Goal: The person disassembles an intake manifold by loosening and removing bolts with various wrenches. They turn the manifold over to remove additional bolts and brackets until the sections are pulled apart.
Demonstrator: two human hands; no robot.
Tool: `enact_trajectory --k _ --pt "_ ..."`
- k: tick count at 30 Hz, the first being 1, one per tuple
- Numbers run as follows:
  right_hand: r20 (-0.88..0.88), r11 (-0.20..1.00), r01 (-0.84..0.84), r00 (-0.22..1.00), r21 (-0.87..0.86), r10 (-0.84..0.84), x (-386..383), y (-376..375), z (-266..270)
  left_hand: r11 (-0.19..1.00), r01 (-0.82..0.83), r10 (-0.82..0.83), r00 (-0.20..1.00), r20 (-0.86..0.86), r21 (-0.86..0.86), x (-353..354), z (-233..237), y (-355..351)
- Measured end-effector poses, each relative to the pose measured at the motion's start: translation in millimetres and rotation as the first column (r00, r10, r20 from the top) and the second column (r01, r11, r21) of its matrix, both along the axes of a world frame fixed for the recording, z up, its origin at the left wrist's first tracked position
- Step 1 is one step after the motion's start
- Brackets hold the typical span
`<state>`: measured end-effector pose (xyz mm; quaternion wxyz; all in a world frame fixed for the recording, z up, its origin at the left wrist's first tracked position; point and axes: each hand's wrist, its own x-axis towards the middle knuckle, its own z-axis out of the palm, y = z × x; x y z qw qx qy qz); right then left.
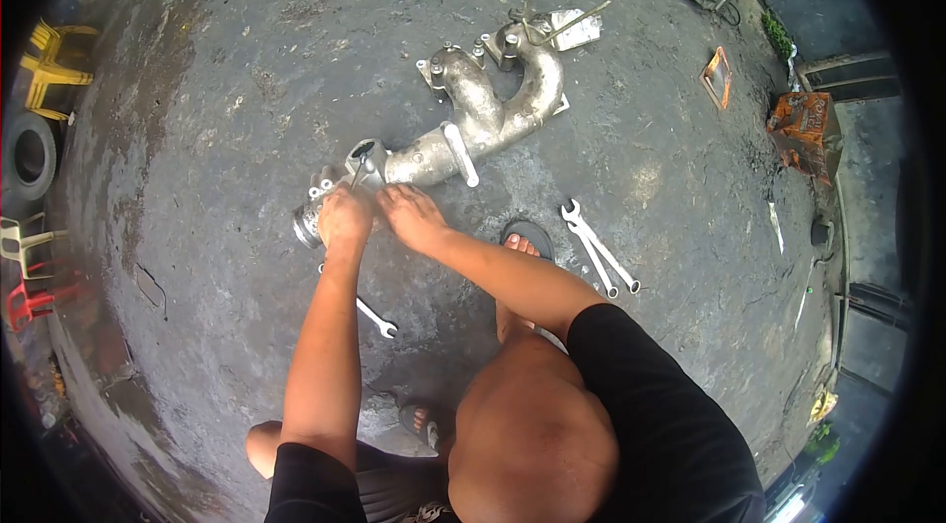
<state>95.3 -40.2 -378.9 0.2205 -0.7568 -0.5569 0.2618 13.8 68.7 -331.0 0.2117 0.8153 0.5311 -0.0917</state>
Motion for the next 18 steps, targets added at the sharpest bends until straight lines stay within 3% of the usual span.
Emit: enact_trajectory --k 2,6,8,11,12,14,18 --pt "0.153 0.999 -0.021 0.988 0.044 0.014 -7.3 -1.0 -9.1 0.997 0.008 -0.011 0.999 0.040 0.077 -0.3 2.7 -2.7" --pt "0.107 0.995 -0.040 0.994 0.090 0.030 -5.2 -4.5 -10.9 0.985 0.010 -0.034 0.990 0.138 0.171 -3.2 -11.3 1.8" --pt "0.099 0.999 0.036 0.994 0.027 -0.039 -4.5 -5.0 -7.0 1.000 0.012 -0.013 1.000 -0.016 -0.023 -1.1 -5.0 3.4" --pt "0.064 0.992 -0.069 0.995 -0.104 0.076 2.1 3.3 -0.2 1.000 0.023 -0.023 1.000 -0.004 -0.007 -3.1 -3.6 4.9" --pt "0.064 0.992 -0.069 0.995 -0.105 0.076 -1.5 2.3 -8.0 1.000 0.023 -0.023 1.000 -0.004 -0.008 -4.8 -3.7 3.6" --pt "0.157 0.998 -0.016 0.988 0.053 0.007 -10.2 -1.6 -20.4 0.997 0.013 -0.019 0.996 0.085 0.072 -6.1 -2.3 -0.8" --pt "0.123 0.999 0.028 0.992 0.040 -0.033 -10.3 -3.5 -7.2 1.000 -0.009 0.011 0.998 0.068 -0.024 -3.1 0.9 2.6"
